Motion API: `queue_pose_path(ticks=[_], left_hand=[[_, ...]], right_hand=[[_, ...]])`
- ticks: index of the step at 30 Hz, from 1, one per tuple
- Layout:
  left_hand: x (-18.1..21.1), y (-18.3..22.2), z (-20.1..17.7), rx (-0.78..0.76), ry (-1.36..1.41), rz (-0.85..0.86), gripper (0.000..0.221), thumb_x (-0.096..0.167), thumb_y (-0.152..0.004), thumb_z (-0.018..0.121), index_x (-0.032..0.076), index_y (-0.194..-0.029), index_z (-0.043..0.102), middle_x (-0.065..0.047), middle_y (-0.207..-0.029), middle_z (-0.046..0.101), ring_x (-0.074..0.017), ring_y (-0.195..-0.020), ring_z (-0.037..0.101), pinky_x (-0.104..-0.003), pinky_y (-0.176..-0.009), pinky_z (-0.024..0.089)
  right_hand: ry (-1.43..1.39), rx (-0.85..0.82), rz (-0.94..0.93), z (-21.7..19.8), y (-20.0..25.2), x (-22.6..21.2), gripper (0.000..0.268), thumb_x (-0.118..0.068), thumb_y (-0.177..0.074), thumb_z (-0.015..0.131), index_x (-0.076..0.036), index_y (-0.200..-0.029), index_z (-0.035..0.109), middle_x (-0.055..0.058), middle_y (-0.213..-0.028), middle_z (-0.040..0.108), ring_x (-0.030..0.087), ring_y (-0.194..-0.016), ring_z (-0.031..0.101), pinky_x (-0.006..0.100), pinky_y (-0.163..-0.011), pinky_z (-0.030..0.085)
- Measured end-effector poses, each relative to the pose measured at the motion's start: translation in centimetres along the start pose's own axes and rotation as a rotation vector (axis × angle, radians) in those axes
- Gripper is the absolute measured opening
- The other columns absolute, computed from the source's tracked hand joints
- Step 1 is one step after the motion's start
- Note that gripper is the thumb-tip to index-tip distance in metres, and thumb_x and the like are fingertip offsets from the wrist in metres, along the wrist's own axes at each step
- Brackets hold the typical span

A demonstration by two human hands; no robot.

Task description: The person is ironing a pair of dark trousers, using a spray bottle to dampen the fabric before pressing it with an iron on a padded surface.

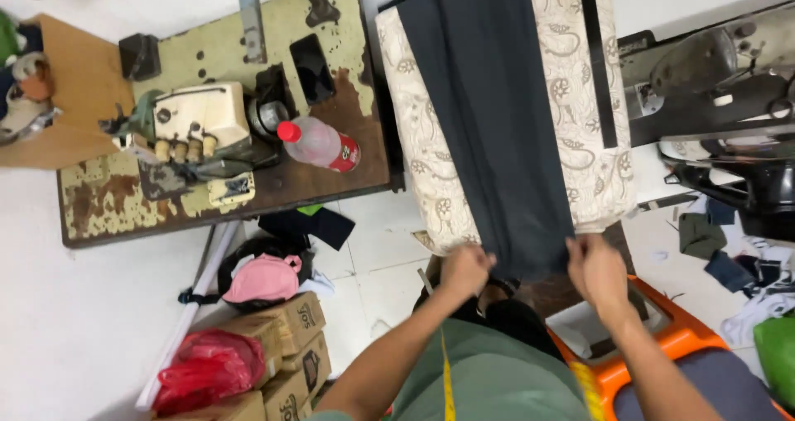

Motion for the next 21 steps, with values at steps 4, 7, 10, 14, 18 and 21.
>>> queue_pose_path(ticks=[4, 7, 10, 14, 18, 21], left_hand=[[-1.4, 5.0, 5.5, -0.225, -0.055, -0.106, 0.034, 0.041, -0.1, 0.064, 0.009, -0.09, 0.07, -0.015, -0.083, 0.072, -0.0346, -0.079, 0.07, -0.048, -0.071, 0.052], [-2.2, 6.0, 6.7, -0.293, -0.013, -0.077, 0.03, 0.037, -0.097, 0.065, 0.008, -0.094, 0.071, -0.013, -0.094, 0.073, -0.035, -0.091, 0.069, -0.047, -0.076, 0.052], [-0.9, 5.3, 3.4, -0.424, -0.132, -0.045, 0.034, 0.036, -0.096, 0.053, 0.009, -0.106, 0.07, -0.018, -0.108, 0.072, -0.0428, -0.101, 0.068, -0.052, -0.082, 0.054], [5.2, -0.9, -10.1, 0.121, -0.119, 0.307, 0.027, 0.023, -0.103, 0.047, 0.01, -0.098, 0.07, -0.017, -0.088, 0.07, -0.0379, -0.076, 0.066, -0.051, -0.064, 0.053], [11.7, -10.0, -23.0, 0.697, -0.16, 0.678, 0.031, -0.001, -0.102, 0.045, -0.006, -0.127, 0.063, -0.025, -0.128, 0.064, -0.0396, -0.116, 0.061, -0.052, -0.11, 0.046], [14.0, -19.5, -25.5, 0.72, -0.33, 0.691, 0.042, 0.0, -0.092, 0.051, -0.006, -0.133, 0.06, -0.023, -0.149, 0.053, -0.0411, -0.144, 0.045, -0.062, -0.127, 0.025]], right_hand=[[0.127, 0.018, 0.002, 3.1, 4.8, 7.2, 0.029, -0.035, -0.103, 0.057, -0.007, -0.099, 0.061, 0.023, -0.081, 0.072, 0.047, -0.076, 0.07, 0.055, -0.069, 0.054], [0.15, -0.062, 0.163, 3.8, 6.5, 8.4, 0.03, -0.04, -0.102, 0.055, -0.011, -0.105, 0.064, 0.021, -0.09, 0.076, 0.048, -0.088, 0.071, 0.058, -0.079, 0.053], [0.226, -0.219, 0.259, 2.6, 5.2, 5.2, 0.025, -0.035, -0.101, 0.058, -0.012, -0.097, 0.066, 0.014, -0.092, 0.076, 0.034, -0.095, 0.071, 0.047, -0.08, 0.056], [0.439, -0.526, 0.368, 0.0, 0.8, -0.4, 0.04, -0.035, -0.094, 0.051, -0.017, -0.125, 0.068, 0.013, -0.132, 0.073, 0.036, -0.123, 0.068, 0.048, -0.104, 0.053], [0.34, -0.421, 0.288, -3.6, -8.7, -8.9, 0.066, -0.061, -0.104, 0.034, -0.011, -0.131, 0.068, 0.027, -0.12, 0.074, 0.046, -0.115, 0.069, 0.054, -0.099, 0.052], [0.19, 0.321, -0.342, -6.0, -20.5, -16.5, 0.037, -0.029, -0.117, 0.055, -0.005, -0.093, 0.072, 0.019, -0.077, 0.068, 0.046, -0.07, 0.066, 0.055, -0.066, 0.05]])
Point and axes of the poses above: each hand's wrist, its own y-axis away from the middle knuckle, its own z-axis out of the palm, x = y × z, the point moved 8 cm from there along -y, towards the middle knuckle
